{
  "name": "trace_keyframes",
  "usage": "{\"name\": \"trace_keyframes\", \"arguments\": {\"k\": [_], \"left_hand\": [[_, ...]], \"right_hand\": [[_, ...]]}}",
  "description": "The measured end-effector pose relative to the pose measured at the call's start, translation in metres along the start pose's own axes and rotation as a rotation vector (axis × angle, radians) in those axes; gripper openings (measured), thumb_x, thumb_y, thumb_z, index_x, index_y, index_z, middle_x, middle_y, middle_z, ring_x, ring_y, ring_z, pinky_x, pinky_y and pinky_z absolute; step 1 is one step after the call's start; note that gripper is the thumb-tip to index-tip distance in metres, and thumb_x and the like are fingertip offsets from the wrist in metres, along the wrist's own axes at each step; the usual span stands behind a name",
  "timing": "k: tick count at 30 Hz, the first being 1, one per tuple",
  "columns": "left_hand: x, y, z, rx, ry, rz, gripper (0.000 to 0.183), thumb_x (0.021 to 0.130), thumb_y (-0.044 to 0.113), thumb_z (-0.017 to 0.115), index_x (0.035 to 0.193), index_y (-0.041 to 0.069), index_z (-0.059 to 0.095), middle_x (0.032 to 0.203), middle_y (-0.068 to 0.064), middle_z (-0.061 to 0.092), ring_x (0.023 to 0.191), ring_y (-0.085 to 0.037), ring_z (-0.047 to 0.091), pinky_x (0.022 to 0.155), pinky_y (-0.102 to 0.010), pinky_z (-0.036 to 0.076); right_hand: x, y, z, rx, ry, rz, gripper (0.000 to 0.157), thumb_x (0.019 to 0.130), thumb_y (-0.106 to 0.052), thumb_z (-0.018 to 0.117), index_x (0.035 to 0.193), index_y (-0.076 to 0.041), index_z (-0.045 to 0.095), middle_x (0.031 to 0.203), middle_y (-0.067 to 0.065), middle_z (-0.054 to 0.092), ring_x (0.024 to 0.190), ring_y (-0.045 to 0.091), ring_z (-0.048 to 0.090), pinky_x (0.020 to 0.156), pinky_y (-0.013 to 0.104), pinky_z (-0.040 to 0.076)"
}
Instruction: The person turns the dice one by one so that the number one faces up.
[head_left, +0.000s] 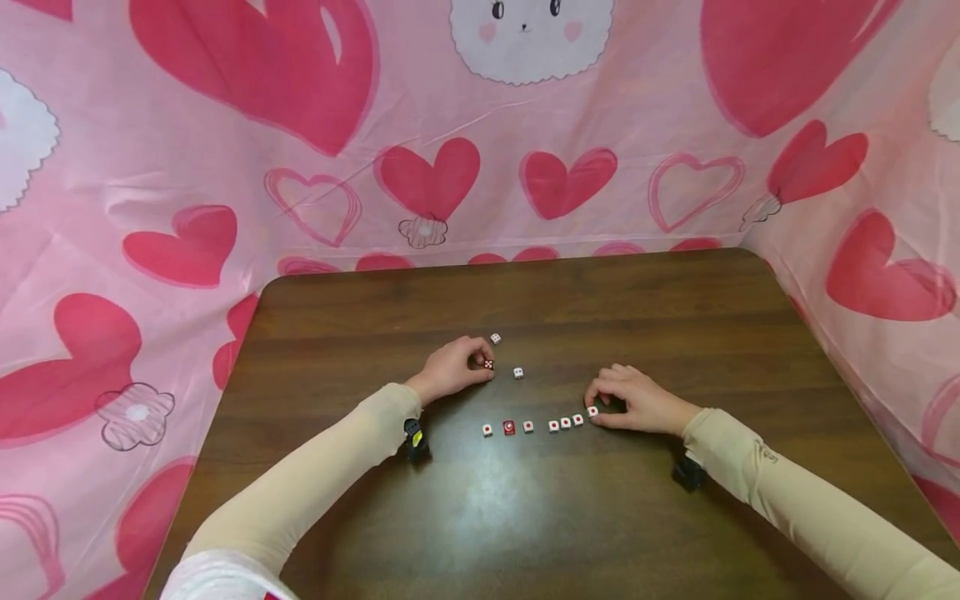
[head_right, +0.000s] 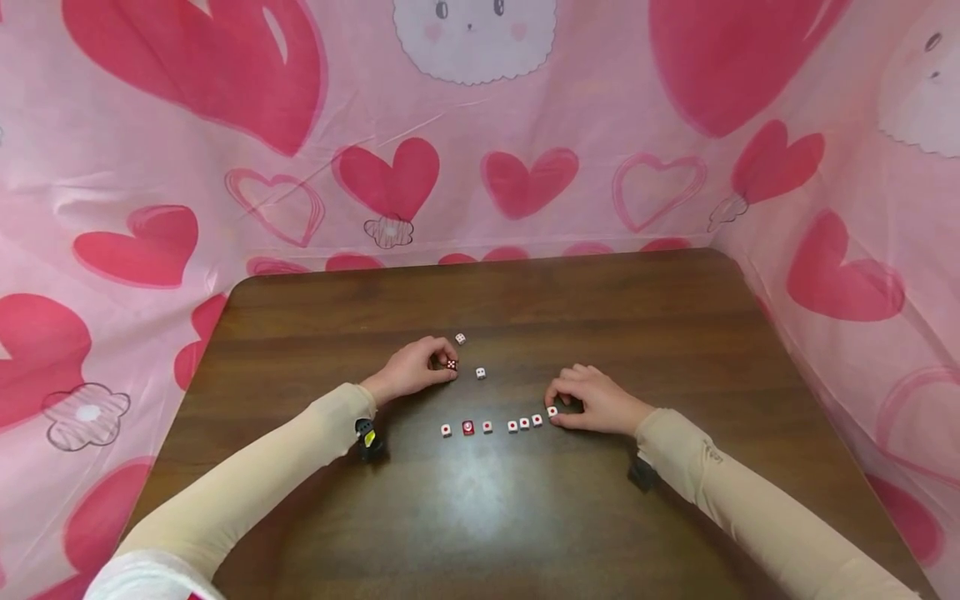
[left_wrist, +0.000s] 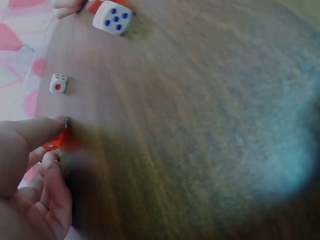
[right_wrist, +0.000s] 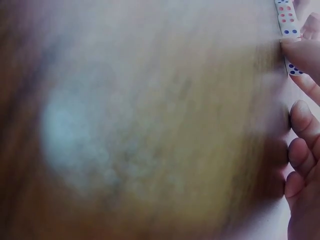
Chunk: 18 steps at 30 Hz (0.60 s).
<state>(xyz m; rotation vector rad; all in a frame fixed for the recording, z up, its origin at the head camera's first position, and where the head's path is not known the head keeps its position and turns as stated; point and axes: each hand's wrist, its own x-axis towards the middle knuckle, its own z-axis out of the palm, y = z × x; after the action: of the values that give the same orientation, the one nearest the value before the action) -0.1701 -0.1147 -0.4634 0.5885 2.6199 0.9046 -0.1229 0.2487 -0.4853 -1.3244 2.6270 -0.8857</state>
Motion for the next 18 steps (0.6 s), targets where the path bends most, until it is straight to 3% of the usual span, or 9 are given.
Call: {"name": "trace_keyframes", "arguments": {"k": [5, 10, 18], "left_hand": [[-0.0028, 0.0007, -0.0002, 0.002, 0.001, 0.005, 0.023, 0.093, 0.035, 0.08, 0.105, 0.019, 0.069, 0.096, 0.003, 0.061, 0.087, -0.014, 0.055, 0.077, -0.034, 0.046], [-0.0051, 0.0011, -0.0004, -0.003, 0.007, 0.025, 0.017, 0.094, 0.029, 0.079, 0.104, 0.018, 0.07, 0.095, 0.002, 0.061, 0.086, -0.014, 0.055, 0.076, -0.033, 0.045], [-0.0029, -0.002, -0.0024, -0.07, -0.006, 0.014, 0.016, 0.096, 0.029, 0.076, 0.104, 0.016, 0.072, 0.096, 0.001, 0.064, 0.089, -0.014, 0.057, 0.081, -0.033, 0.046]], "right_hand": [[-0.0005, -0.0011, -0.0001, 0.005, 0.0, 0.003, 0.022, 0.088, -0.021, 0.083, 0.101, -0.029, 0.066, 0.084, -0.012, 0.05, 0.084, 0.005, 0.041, 0.077, 0.027, 0.03], [-0.0004, -0.0033, -0.0013, 0.006, -0.005, 0.015, 0.022, 0.089, -0.021, 0.083, 0.101, -0.029, 0.066, 0.085, -0.013, 0.05, 0.084, 0.005, 0.041, 0.078, 0.027, 0.03], [-0.0013, -0.0013, -0.0005, -0.001, 0.003, 0.015, 0.023, 0.088, -0.02, 0.083, 0.1, -0.029, 0.066, 0.085, -0.013, 0.05, 0.083, 0.005, 0.04, 0.077, 0.027, 0.03]]}}
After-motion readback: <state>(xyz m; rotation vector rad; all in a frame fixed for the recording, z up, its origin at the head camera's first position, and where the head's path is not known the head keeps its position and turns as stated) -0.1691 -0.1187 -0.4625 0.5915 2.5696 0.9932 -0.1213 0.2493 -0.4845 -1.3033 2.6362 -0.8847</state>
